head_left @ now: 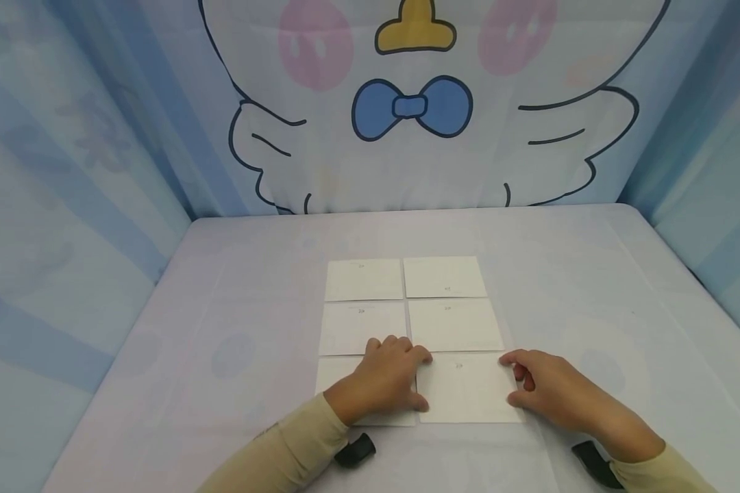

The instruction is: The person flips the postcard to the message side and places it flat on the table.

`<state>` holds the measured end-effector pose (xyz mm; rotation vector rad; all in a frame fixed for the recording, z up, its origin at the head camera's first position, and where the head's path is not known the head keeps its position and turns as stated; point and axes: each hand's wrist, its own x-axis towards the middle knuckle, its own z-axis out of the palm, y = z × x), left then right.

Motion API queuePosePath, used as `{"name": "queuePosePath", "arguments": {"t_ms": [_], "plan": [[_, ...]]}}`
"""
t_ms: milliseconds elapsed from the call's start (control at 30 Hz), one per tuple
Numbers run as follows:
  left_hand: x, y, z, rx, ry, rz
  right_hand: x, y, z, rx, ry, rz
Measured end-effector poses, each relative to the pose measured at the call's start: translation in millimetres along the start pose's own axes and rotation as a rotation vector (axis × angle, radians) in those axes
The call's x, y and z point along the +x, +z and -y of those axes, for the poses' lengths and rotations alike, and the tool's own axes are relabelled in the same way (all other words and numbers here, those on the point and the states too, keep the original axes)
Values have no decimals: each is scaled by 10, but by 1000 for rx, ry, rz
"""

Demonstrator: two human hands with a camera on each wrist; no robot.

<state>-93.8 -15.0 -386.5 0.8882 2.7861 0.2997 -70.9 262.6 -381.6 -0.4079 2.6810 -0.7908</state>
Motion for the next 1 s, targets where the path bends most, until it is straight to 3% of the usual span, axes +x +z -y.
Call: {"name": "queuePosePath", "arguments": {"t_ms": [167,433,700,1000], "plan": [[-15,-10,-1,9,2,18,-5,10,4,-1,-3,5],[-21,-44,-11,36,21,5,-12,36,26,-180,-96,-89],[-26,-40,-18,46,59,23,-33,54,25,-169,-107,-109],[-83,-5,73,-38,112,-40,-53,55,71,-169,-99,-129]]}}
